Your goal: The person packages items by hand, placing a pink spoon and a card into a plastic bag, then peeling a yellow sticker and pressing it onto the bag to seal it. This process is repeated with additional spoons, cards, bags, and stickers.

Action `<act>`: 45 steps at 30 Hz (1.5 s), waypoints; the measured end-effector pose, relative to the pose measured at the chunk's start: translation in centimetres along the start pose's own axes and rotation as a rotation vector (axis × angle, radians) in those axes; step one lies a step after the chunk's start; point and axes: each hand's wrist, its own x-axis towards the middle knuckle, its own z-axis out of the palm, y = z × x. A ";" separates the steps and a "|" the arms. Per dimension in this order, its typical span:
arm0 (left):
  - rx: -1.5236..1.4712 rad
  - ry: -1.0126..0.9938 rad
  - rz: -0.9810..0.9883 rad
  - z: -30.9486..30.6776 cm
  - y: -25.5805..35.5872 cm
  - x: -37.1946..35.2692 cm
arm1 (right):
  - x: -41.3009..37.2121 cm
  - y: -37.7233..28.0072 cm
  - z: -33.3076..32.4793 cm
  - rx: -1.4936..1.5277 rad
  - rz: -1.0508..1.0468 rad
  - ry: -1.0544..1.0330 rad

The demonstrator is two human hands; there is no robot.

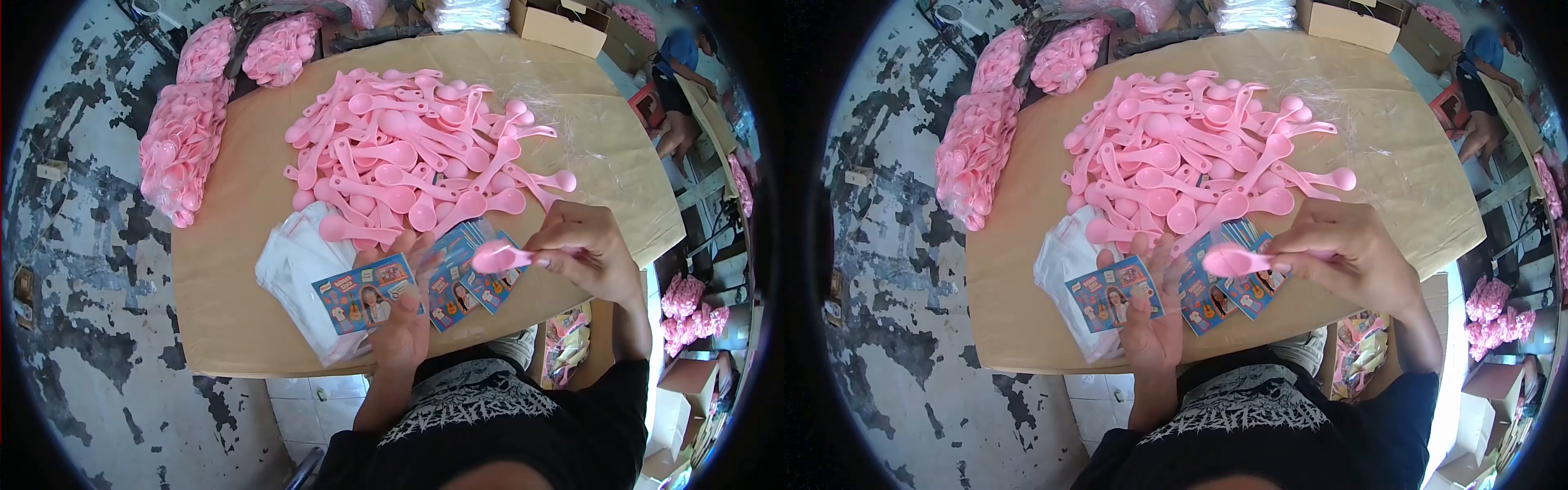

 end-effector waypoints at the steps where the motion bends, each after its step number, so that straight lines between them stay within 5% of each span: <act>1: 0.029 -0.040 0.001 0.0 -0.1 0.0 | 0.3 -0.5 0.0 0.002 -0.033 -0.035; 4: 0.010 -0.197 0.067 0.4 -0.9 0.1 | 1.0 -1.1 0.8 0.026 -0.129 -0.091; 5: -0.056 -0.108 0.000 1.1 -1.1 -0.2 | 1.5 -2.4 0.6 0.004 -0.140 -0.139; 10: -0.348 0.008 -0.245 4.2 -1.6 -0.8 | 1.2 -3.6 1.3 0.094 -0.249 0.150; 13: -0.171 -0.017 -0.339 2.4 -1.4 -0.8 | 0.0 -4.4 -1.8 0.005 -0.333 0.481; 15: 0.425 -0.200 -0.096 2.3 -0.5 0.1 | -0.6 -5.1 -4.0 -0.119 -0.337 0.685; 18: 1.039 -0.361 0.068 5.4 0.4 0.4 | 0.2 -5.5 -2.0 -0.162 -0.221 0.243; 20: 1.135 -0.412 -0.063 6.2 0.6 0.1 | 1.0 -5.5 -0.5 -0.220 -0.151 0.074; 22: 0.998 -0.437 -0.357 5.5 0.4 -0.6 | 1.6 -4.1 -0.4 -0.034 -0.182 0.115; 23: 0.776 -0.268 -0.472 5.4 -0.2 -1.2 | 1.8 -3.4 -0.2 0.042 -0.176 0.124; 26: 0.526 -0.239 -0.624 4.9 0.5 -1.5 | 1.6 -1.7 0.7 0.168 -0.017 0.084; 27: 0.658 -0.367 -0.676 4.1 1.1 -1.1 | 1.6 -1.2 0.9 0.211 0.034 0.069; 30: 0.465 -0.173 -0.596 5.6 1.2 -1.0 | 1.5 -0.3 1.4 0.226 0.057 0.040; 31: 0.371 -0.104 -0.431 5.4 0.3 -1.0 | 1.5 -0.4 1.7 0.232 0.071 0.042; 33: 0.625 -0.084 -0.424 3.8 0.0 -0.6 | 1.5 -0.7 1.9 0.172 0.111 0.039; 36: 0.744 -0.097 -0.350 3.4 -0.2 0.2 | 2.1 -0.4 1.8 -0.327 -0.325 0.283; 45: 0.911 -0.204 -0.366 4.4 0.3 0.3 | 1.7 0.9 2.4 -0.645 -0.471 0.151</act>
